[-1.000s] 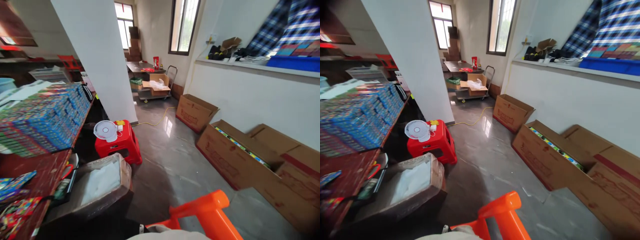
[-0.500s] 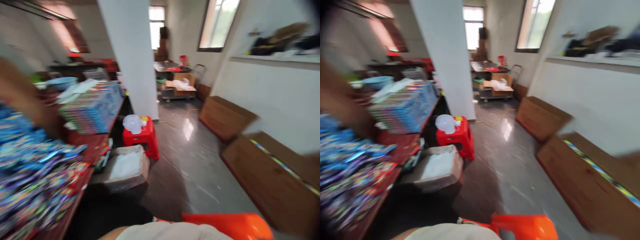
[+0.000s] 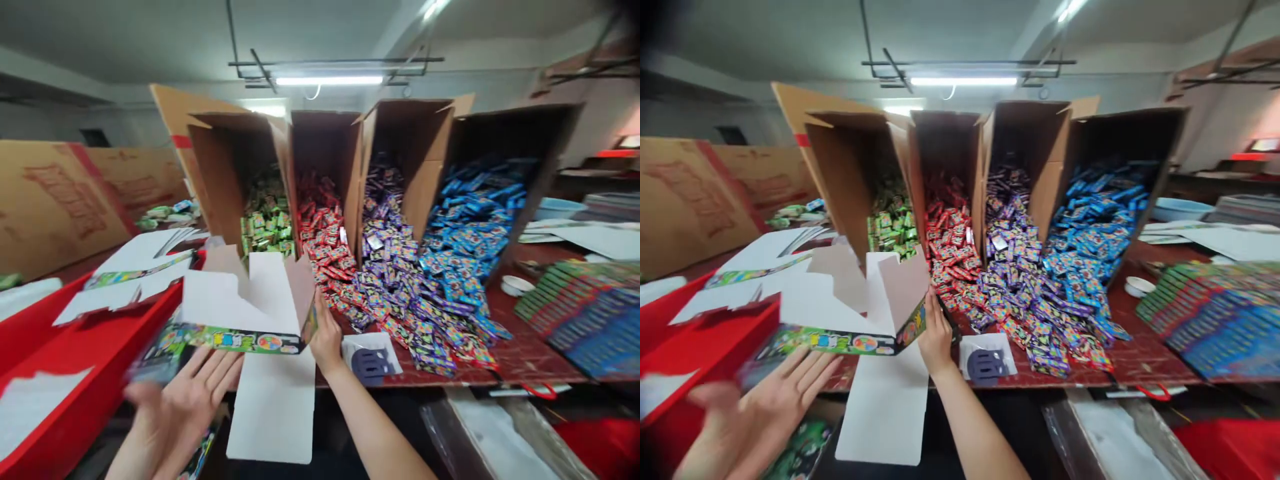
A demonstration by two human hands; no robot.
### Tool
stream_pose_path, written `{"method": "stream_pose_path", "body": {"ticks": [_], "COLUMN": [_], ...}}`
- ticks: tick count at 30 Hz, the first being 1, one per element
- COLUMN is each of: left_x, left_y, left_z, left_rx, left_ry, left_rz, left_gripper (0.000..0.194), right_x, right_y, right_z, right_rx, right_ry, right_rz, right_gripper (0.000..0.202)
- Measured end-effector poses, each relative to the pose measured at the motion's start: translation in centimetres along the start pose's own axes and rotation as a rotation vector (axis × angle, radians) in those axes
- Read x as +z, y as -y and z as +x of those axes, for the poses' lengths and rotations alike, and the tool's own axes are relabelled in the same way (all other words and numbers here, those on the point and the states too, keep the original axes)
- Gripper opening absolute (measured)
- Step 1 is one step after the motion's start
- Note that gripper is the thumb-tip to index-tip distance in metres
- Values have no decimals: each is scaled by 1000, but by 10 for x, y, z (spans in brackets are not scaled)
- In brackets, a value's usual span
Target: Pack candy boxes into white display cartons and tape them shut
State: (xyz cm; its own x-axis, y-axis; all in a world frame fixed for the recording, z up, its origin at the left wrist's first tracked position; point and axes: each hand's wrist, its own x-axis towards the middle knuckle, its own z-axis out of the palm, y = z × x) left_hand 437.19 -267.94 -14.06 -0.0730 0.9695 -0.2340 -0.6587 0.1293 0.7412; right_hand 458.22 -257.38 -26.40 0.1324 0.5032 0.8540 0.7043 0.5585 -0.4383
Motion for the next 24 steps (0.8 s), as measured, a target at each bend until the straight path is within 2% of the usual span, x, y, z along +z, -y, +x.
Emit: {"method": "stream_pose_path", "body": {"ticks": [1,3,5,6,8,9,10,12,13,15,17,19,22,24], "left_x": [-4,-12,-24,-31,-47,-54,-59,-67,-69,-73,-80,-89,-103,-109], "left_y": [1,8,21,28,43,49,55,66,71,82,94,107,127,138], "left_z": [-1,-1,1,1,0,-3,-6,-14,-19,-26,-28,-22,-4,8], "left_rx": [-12,-35,-31,-22,-19,-22,-31,-28,-4,79,151,148,101,118], "left_ry": [-6,-15,-36,-52,-99,-123,-141,-160,-158,-134,-128,-192,-346,-398], "left_rz": [10,58,72,67,55,51,50,45,37,32,88,174,283,367], "left_gripper": [69,44,32,32,40,45,50,54,55,59,59,57,59,64], "right_x": [-7,-30,-58,-72,-93,-96,-94,-74,-58,-23,7,28,44,46], "right_y": [2,10,24,32,50,59,67,79,84,89,89,84,71,62], "right_z": [-7,-15,-12,-5,20,35,50,74,80,79,62,38,3,-14], "right_rx": [-56,-144,-164,-151,-130,-169,-250,-447,-523,-588,-566,-517,-464,-457], "right_ry": [31,170,322,365,317,295,316,478,586,815,1016,1138,1183,1181], "right_rz": [15,68,159,210,282,291,288,251,219,133,51,3,-17,-1], "right_gripper": [90,88,81,77,65,58,51,31,29,44,50,45,35,27]}}
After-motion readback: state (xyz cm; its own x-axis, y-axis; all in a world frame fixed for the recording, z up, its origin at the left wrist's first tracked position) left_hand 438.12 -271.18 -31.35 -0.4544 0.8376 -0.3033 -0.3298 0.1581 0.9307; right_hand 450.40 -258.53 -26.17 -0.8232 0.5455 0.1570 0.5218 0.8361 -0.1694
